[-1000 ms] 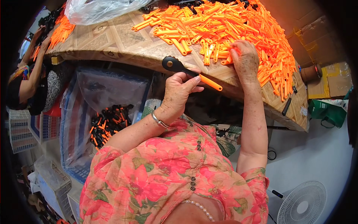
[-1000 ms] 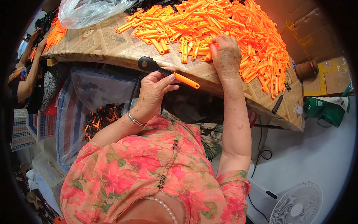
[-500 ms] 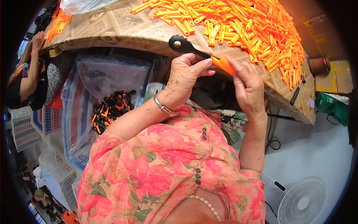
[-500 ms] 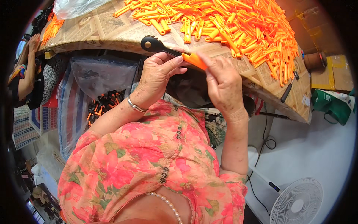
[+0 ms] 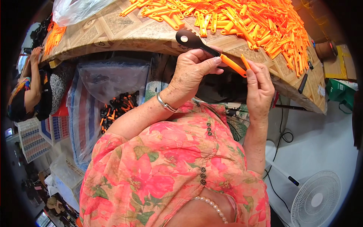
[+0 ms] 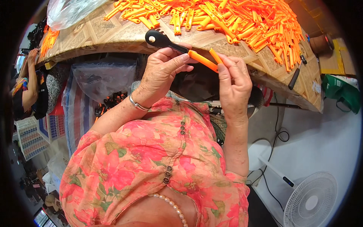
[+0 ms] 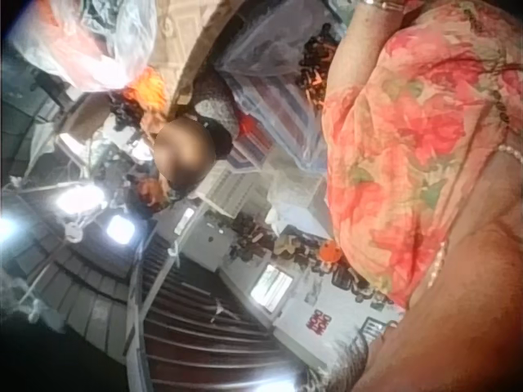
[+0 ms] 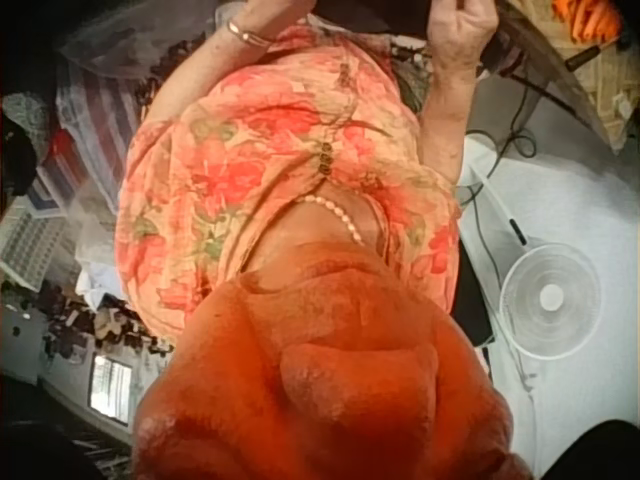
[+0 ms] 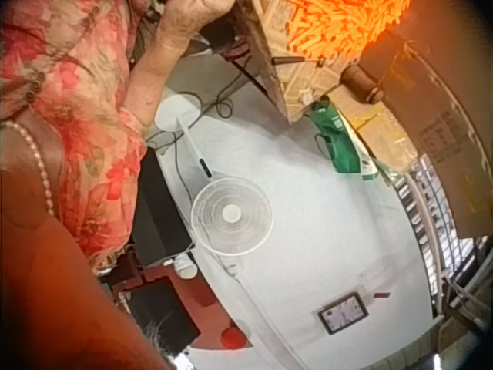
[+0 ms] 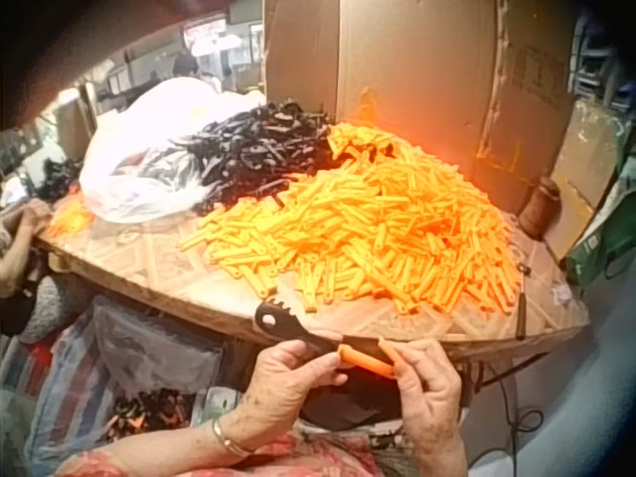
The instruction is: The person inserts orange plastic rods into black plastic handles and uses a hammer to secure them. They repeat this process for multiple units, placing finished assemblies on a wooden table. A second person works in the background.
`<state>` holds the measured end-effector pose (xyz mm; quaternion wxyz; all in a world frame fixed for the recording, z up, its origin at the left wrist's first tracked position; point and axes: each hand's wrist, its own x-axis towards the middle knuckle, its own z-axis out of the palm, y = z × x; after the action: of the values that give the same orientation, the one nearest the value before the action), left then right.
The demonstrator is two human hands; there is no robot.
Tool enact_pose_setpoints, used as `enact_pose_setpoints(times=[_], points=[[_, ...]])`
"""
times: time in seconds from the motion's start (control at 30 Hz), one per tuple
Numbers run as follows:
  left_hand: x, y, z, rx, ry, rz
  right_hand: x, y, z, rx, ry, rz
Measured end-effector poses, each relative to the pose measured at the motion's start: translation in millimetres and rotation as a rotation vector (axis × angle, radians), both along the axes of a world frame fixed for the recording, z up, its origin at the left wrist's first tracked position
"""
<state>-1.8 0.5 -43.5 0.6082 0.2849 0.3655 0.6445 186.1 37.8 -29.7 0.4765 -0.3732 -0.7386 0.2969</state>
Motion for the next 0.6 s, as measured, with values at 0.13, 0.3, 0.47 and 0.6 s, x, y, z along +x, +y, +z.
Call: enact_pose_setpoints(times=[0.13, 0.3, 0.47, 0.6], points=[[3.0, 5.3, 2.9, 0.062, 0.064, -0.055, -5.5, -4.6, 9.1, -0.405, 0.152, 0.098], [-1.6, 11.2, 5.1, 0.21, 0.31, -0.099, -13.0, -1.6, 2.6, -0.307, 0.075, 0.063], [-0.4, 12.0, 7.8, 0.204, 0.222, -0.138, -17.9, 1.6, -5.5, 0.259, -0.034, -0.073], [1.3, 6.9, 15.6, 0.048, -0.12, -0.233, -9.0, 7.0, -4.9, 0.61, -0.232, -0.131]])
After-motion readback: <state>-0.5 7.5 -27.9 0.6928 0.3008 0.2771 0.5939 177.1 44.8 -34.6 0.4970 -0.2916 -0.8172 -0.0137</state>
